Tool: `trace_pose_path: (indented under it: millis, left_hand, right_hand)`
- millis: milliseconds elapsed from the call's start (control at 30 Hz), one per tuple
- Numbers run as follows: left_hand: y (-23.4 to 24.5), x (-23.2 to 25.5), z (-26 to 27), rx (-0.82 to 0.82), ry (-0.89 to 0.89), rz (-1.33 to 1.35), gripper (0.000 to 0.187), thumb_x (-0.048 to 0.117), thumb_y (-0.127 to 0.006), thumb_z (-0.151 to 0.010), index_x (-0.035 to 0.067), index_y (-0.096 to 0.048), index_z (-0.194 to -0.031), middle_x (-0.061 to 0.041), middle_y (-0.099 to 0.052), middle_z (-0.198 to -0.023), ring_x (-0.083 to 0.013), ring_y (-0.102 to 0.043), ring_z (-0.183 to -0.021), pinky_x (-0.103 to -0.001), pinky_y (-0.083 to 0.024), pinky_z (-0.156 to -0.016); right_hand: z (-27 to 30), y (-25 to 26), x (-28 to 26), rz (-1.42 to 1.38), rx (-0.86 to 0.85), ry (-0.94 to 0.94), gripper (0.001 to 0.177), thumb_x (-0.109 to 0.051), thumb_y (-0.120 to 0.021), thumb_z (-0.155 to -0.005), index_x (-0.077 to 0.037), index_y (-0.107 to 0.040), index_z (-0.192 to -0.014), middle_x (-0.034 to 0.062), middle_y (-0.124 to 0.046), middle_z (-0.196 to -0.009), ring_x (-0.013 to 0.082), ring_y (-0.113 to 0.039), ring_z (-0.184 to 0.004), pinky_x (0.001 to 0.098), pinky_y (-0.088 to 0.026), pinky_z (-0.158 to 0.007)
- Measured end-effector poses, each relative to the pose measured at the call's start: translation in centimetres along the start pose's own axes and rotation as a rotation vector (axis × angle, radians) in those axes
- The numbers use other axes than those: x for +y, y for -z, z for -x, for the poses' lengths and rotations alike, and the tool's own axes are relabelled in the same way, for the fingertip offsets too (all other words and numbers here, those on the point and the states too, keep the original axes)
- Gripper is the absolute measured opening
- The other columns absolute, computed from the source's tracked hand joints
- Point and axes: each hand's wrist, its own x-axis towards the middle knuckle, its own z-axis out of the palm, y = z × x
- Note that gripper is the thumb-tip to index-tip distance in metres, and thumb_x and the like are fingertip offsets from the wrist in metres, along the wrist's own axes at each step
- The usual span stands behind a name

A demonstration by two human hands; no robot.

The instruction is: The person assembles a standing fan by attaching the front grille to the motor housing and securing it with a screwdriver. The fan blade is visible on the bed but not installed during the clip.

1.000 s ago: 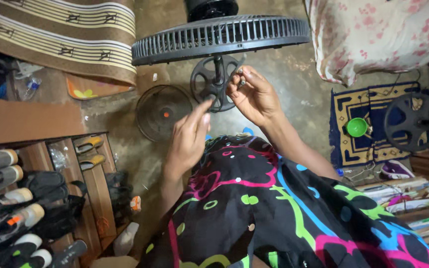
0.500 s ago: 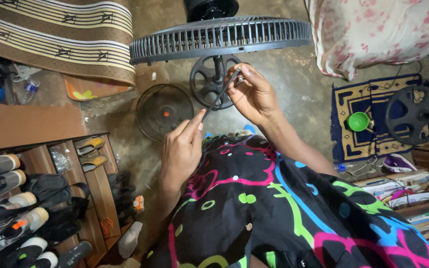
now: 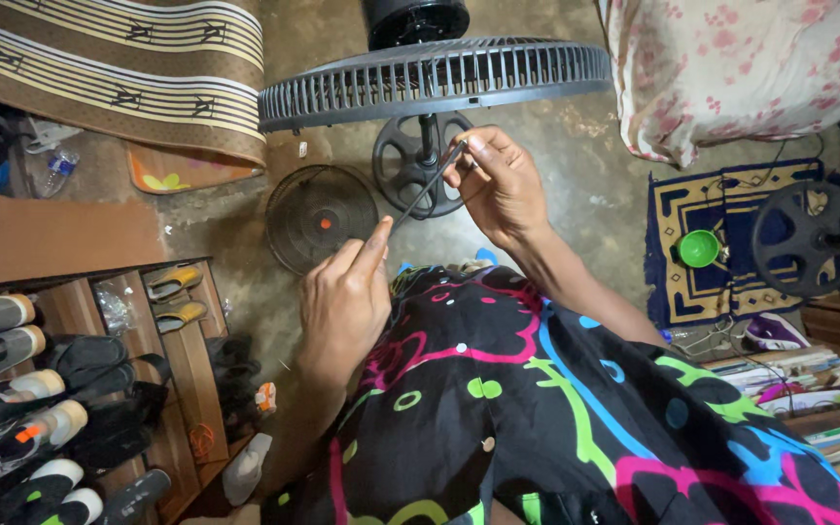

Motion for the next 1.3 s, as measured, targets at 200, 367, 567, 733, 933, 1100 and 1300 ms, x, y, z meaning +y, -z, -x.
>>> trace_pose_path:
  millis: [200,367,567,733,933,1100,1300]
  left_hand:
    - [-1.5,-0.5,0.3,-0.025,0.017,0.118,0.043,0.001,-0.062,-0.091,0.005,-0.067,-0.133,-0.016,-0.067,-0.088,-0.0366,-0.068,-0.076,-0.047,-0.053,-0.067]
    - [-4.5,-1.0,0.2,0.060,0.029,0.329,0.037,-0.002,-0.060,-0.098,0.004,-0.066,-0.133,-0.017,-0.068,-0.090,-0.0337,-0.069,-0.076,-0.042,-0.053,-0.067]
    - [-5.7,-1.5,0.5,0.058,0.058,0.475,0.041,-0.004,-0.055,-0.096,0.002,-0.064,-0.135,-0.017,-0.068,-0.089,-0.0281,-0.070,-0.073,-0.038,-0.054,-0.066]
    - [-5.8,-1.1,0.6,0.064,0.088,0.435,0.032,0.001,-0.058,-0.101,0.002,-0.066,-0.132,-0.018,-0.068,-0.086,-0.0280,-0.068,-0.069,-0.039,-0.052,-0.063]
    - [-6.9,-1.6,0.8,0.099,0.083,0.455,0.030,0.003,-0.058,-0.102,0.002,-0.067,-0.130,-0.018,-0.068,-0.088,-0.0281,-0.069,-0.070,-0.038,-0.052,-0.063]
    - [-8.8,-3.3,1.2,0.339,-0.068,0.496,0.019,0.016,-0.069,-0.107,0.001,-0.068,-0.119,-0.014,-0.074,-0.100,-0.0246,-0.073,-0.088,-0.037,-0.056,-0.077]
    - [-10.3,-2.4,-4.9,0.384,0.118,1.291,0.046,0.026,-0.068,-0.099,0.002,-0.056,-0.137,-0.002,-0.071,-0.092,-0.0018,-0.048,-0.056,-0.020,-0.035,-0.047]
  right_hand:
    - [0.2,0.6,0.1,0.045,0.043,-0.001,0.010,-0.010,-0.067,-0.104,-0.001,-0.068,-0.106,0.0100,-0.071,-0.101,0.0183,-0.067,-0.091,0.0353,-0.054,-0.084]
    - [-0.4,1.8,-0.9,0.130,0.063,-0.036,0.013,-0.009,-0.068,-0.107,0.002,-0.069,-0.114,0.0094,-0.068,-0.099,0.0160,-0.064,-0.090,0.0360,-0.056,-0.088]
    - [-0.6,1.2,-1.1,0.128,0.006,-0.054,0.017,-0.017,-0.066,-0.105,-0.001,-0.067,-0.111,0.0116,-0.070,-0.104,0.0198,-0.066,-0.095,0.0347,-0.053,-0.081]
    - [-0.5,1.4,-1.2,0.116,0.001,-0.074,0.018,-0.017,-0.065,-0.106,-0.001,-0.067,-0.110,0.0123,-0.070,-0.103,0.0204,-0.066,-0.094,0.0351,-0.053,-0.082]
    - [-1.0,1.8,-0.7,0.132,0.024,-0.066,0.013,-0.014,-0.066,-0.104,-0.002,-0.067,-0.107,0.0113,-0.070,-0.101,0.0213,-0.067,-0.093,0.0351,-0.053,-0.079]
    - [-2.5,3.4,-0.7,0.086,0.058,-0.052,0.005,-0.007,-0.065,-0.102,-0.002,-0.063,-0.103,0.0123,-0.068,-0.101,0.0229,-0.067,-0.095,0.0354,-0.053,-0.080]
    - [-5.3,6.7,1.2,0.203,0.200,-0.111,0.006,-0.008,-0.062,-0.101,-0.003,-0.061,-0.099,0.0138,-0.068,-0.095,0.0242,-0.067,-0.085,0.0356,-0.056,-0.078]
